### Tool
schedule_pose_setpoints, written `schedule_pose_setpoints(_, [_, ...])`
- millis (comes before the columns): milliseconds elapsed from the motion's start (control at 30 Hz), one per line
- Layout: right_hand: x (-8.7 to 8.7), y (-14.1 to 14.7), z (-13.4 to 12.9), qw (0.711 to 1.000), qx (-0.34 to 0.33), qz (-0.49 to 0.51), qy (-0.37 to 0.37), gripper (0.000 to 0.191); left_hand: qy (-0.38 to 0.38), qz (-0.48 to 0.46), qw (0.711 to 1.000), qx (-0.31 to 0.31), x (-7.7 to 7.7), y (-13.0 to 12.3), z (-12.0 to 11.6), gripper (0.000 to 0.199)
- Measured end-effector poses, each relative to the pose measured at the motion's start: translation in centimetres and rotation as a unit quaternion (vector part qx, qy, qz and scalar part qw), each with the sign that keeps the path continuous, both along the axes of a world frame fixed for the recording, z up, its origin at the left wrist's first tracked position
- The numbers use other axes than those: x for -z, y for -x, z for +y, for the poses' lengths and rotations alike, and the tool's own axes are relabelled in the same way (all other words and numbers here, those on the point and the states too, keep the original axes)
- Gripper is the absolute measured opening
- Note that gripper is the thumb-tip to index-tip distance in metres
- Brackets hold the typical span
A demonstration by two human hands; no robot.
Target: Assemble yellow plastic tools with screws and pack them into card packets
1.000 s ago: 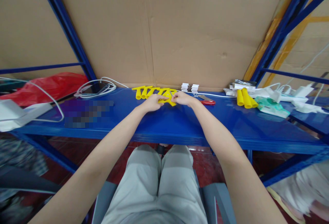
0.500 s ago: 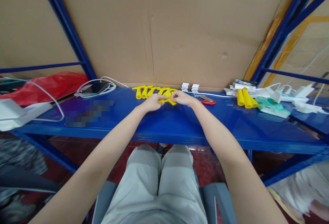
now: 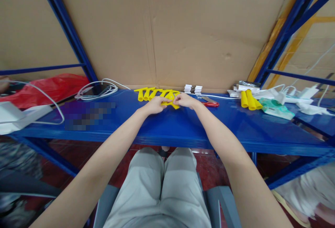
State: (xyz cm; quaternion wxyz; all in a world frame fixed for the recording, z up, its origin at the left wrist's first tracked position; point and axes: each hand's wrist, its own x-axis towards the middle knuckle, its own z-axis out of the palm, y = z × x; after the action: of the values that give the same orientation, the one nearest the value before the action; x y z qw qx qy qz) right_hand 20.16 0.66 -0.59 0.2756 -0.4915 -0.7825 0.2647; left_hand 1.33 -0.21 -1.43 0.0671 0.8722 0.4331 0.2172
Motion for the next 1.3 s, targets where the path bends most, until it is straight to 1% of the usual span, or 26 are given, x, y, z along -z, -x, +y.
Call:
schedule_pose_setpoints(133, [0.1, 0.0, 0.2, 0.999, 0.011, 0.049, -0.005, 0.005, 0.004, -0.009, 1.000, 0.004, -0.4, -0.1, -0.4, 0.049])
schedule_pose_setpoints(233, [0.1, -0.1, 0.2, 0.996, 0.019, 0.083, 0.017, 0.008, 0.012, -0.015, 1.000, -0.001, -0.6, -0.1, -0.6, 0.049])
schedule_pose_setpoints(367, [-0.1, 0.0, -0.3, 0.988, 0.031, 0.130, 0.079, 0.018, 0.011, -0.015, 1.000, -0.003, -0.4, -0.1, -0.4, 0.048])
schedule_pose_setpoints(467, [-0.2, 0.1, -0.5, 0.974, 0.007, 0.165, 0.152, 0.023, -0.005, -0.018, 1.000, 0.001, -0.2, -0.1, -0.1, 0.048])
schedule_pose_setpoints(533, [-0.1, 0.1, -0.4, 0.967, -0.009, 0.184, 0.178, 0.024, -0.018, -0.023, 1.000, 0.011, 0.0, 0.0, 0.1, 0.051])
schedule_pose_setpoints(600, [0.0, 0.0, -0.1, 0.962, -0.018, 0.204, 0.183, 0.024, -0.034, -0.015, 0.999, 0.031, 0.2, -0.1, 0.2, 0.051])
schedule_pose_setpoints(733, [0.3, -0.4, 0.6, 0.955, -0.029, 0.231, 0.186, 0.021, -0.068, 0.038, 0.994, 0.071, 0.6, -0.3, 0.2, 0.046])
schedule_pose_setpoints(833, [0.3, -0.5, 0.7, 0.950, -0.031, 0.241, 0.195, 0.025, -0.090, 0.071, 0.992, 0.056, 0.8, -0.6, -0.1, 0.049])
schedule_pose_setpoints(967, [0.3, -0.5, 0.6, 0.946, -0.026, 0.250, 0.202, 0.030, -0.098, 0.099, 0.990, 0.025, 0.8, -0.8, -0.5, 0.052])
schedule_pose_setpoints(1300, [0.2, -0.2, 0.3, 0.937, -0.029, 0.277, 0.210, 0.027, -0.121, 0.166, 0.978, -0.041, 0.4, -1.4, -1.6, 0.051])
